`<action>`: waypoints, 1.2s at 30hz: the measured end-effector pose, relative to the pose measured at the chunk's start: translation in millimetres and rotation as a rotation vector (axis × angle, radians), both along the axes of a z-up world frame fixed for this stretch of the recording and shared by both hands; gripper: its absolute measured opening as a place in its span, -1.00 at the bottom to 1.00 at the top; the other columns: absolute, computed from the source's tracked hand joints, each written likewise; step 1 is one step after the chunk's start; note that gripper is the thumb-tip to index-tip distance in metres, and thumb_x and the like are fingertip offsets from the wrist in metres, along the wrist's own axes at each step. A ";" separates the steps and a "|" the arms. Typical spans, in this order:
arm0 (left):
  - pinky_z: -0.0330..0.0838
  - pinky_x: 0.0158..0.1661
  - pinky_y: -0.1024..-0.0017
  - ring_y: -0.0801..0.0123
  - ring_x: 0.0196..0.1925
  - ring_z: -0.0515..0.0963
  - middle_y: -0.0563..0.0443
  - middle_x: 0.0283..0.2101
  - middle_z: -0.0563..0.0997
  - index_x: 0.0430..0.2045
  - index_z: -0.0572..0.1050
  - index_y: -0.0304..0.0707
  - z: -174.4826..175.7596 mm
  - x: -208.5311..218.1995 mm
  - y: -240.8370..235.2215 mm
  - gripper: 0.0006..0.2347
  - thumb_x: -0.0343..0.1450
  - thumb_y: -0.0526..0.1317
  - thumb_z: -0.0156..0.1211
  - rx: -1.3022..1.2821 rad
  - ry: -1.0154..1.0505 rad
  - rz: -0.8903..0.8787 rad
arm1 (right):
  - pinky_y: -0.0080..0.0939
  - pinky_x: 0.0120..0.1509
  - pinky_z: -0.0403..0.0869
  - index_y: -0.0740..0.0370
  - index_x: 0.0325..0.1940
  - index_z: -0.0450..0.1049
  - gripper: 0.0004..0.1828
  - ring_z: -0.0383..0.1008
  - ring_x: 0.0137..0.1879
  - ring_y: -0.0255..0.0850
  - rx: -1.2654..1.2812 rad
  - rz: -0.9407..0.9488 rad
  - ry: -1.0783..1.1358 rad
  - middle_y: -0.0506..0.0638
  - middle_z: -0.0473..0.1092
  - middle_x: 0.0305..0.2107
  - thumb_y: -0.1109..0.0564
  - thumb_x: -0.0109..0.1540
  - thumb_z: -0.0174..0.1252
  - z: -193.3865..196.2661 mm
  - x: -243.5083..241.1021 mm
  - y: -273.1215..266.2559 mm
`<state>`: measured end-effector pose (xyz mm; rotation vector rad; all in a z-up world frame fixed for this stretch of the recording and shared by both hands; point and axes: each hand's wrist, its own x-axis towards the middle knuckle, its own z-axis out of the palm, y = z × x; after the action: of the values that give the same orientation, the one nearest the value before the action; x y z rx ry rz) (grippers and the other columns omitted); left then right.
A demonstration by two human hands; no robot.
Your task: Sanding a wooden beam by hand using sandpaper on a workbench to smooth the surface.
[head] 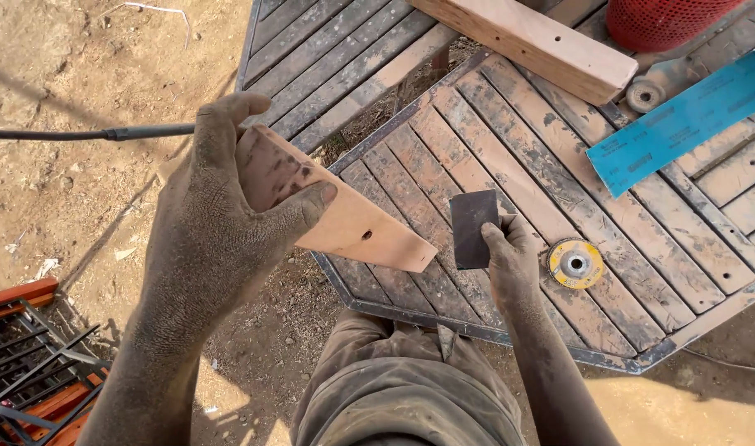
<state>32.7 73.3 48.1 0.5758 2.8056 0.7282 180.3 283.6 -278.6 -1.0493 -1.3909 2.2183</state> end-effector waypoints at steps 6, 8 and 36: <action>0.58 -0.03 0.37 0.31 0.18 0.57 -0.05 0.17 0.46 0.25 0.14 -0.06 -7.0 -7.4 3.5 -0.29 0.27 -0.12 0.50 0.237 0.065 -0.279 | -0.13 0.19 0.50 0.25 0.26 0.27 -0.66 0.38 0.06 -0.28 0.173 0.116 0.127 0.01 0.37 0.02 0.18 0.40 -0.13 30.0 -10.3 -10.9; 0.55 0.07 0.32 0.25 0.25 0.46 -0.10 0.22 0.37 0.26 0.15 -0.09 -18.7 -12.2 -4.2 -0.32 0.29 -0.07 0.43 0.278 0.011 -0.305 | -0.16 0.18 0.49 0.26 0.32 0.30 -0.59 0.41 0.07 -0.23 0.245 0.201 0.037 0.04 0.41 0.01 0.22 0.37 -0.14 50.7 -22.1 -11.2; 0.22 -0.25 0.32 0.26 -0.19 0.37 -0.01 -0.16 0.33 -0.05 0.32 -0.14 -67.2 -65.1 -97.2 -0.73 0.48 -0.03 -0.11 0.236 -0.182 0.328 | 0.18 0.58 0.11 0.11 0.43 0.24 -0.50 0.00 0.62 0.02 0.425 0.512 0.051 0.06 0.11 0.46 0.17 0.38 -0.13 74.8 -105.8 -116.2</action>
<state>-32.4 -23.9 -19.1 0.0710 2.6883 1.1220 74.5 167.3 -203.8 -0.5249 -2.1691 2.0823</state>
